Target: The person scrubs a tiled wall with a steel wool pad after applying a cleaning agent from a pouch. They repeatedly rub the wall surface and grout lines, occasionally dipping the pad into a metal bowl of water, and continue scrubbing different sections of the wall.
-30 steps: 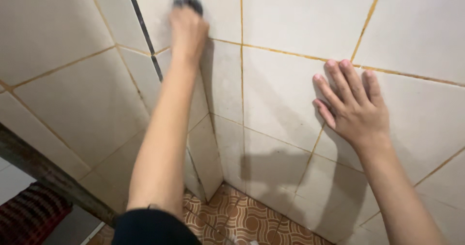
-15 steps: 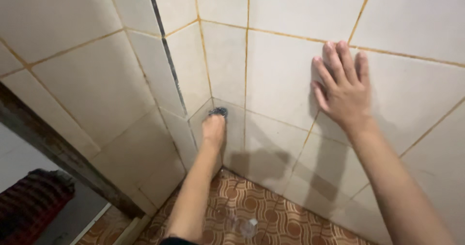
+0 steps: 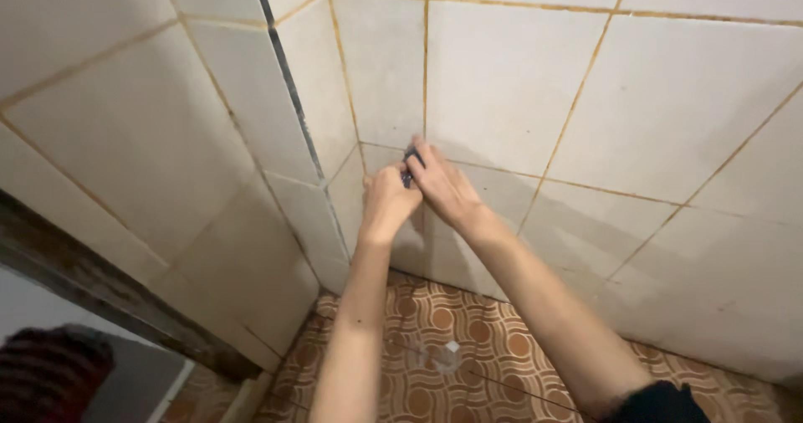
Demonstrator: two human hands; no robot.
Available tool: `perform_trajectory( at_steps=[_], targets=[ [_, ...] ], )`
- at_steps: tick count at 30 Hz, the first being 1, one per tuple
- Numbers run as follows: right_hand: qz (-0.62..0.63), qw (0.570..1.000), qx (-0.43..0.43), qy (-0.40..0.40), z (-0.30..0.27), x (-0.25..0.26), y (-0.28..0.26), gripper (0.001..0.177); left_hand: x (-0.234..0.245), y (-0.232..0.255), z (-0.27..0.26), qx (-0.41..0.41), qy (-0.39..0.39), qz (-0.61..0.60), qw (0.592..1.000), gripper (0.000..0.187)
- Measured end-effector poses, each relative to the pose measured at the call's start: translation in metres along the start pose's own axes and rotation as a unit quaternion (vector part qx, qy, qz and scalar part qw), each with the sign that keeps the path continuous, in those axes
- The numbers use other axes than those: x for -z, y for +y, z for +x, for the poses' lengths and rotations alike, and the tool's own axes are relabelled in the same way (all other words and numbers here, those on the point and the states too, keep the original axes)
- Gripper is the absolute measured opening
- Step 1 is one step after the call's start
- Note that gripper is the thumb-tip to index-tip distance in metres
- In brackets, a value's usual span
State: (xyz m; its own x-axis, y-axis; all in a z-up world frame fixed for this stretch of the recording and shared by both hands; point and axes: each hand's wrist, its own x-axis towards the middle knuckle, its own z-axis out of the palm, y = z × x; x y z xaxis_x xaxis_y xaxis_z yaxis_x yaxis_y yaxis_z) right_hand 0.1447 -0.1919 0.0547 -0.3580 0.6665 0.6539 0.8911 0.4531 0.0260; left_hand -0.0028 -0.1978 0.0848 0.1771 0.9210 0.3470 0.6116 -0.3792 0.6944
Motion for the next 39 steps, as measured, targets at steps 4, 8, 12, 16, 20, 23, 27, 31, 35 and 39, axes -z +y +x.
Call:
perform_trajectory(
  at_steps=[4, 8, 12, 16, 20, 23, 27, 31, 35, 39],
  targets=[
    [-0.023, 0.995, -0.06, -0.082, -0.008, 0.032, 0.022, 0.031, -0.01, 0.016, -0.008, -0.101, 0.023, -0.024, 0.994, 0.049],
    [-0.174, 0.976, 0.131, 0.007, 0.023, 0.098, 0.051, 0.033, -0.004, 0.026, -0.01, -0.204, 0.06, 0.023, 0.977, 0.064],
    [-0.226, 0.93, 0.258, 0.129, 0.085, 0.162, 0.086, 0.02, 0.03, 0.011, -0.004, -0.281, 0.226, 0.198, 0.912, 0.059],
    [-0.23, 0.928, 0.241, 0.167, 0.146, 0.189, 0.114, 0.015, 0.077, -0.013, 0.013, -0.191, 0.341, 0.244, 0.888, 0.073],
    [-0.233, 0.906, 0.206, 0.286, 0.183, 0.138, 0.103, 0.029, 0.093, -0.037, 0.04, -0.195, 0.332, 0.205, 0.899, 0.083],
    [-0.305, 0.886, 0.256, 0.239, 0.153, 0.045, 0.068, 0.038, 0.076, -0.056, 0.06, -0.218, 0.344, 0.176, 0.896, 0.085],
    [-0.242, 0.913, 0.329, -0.024, 0.045, -0.052, 0.034, 0.053, 0.061, -0.078, 0.073, -0.245, 0.341, 0.177, 0.89, 0.087],
    [-0.202, 0.9, 0.383, -0.049, 0.083, -0.051, 0.066, 0.049, 0.067, -0.082, 0.079, -0.271, 0.362, 0.198, 0.87, 0.089],
    [-0.235, 0.911, 0.327, 0.091, 0.165, -0.007, 0.092, 0.057, 0.066, -0.088, 0.077, -0.282, 0.358, 0.213, 0.864, 0.092],
    [-0.27, 0.911, 0.247, 0.191, 0.205, 0.046, 0.08, 0.066, 0.068, -0.088, 0.076, -0.284, 0.353, 0.219, 0.864, 0.093]
  ],
)
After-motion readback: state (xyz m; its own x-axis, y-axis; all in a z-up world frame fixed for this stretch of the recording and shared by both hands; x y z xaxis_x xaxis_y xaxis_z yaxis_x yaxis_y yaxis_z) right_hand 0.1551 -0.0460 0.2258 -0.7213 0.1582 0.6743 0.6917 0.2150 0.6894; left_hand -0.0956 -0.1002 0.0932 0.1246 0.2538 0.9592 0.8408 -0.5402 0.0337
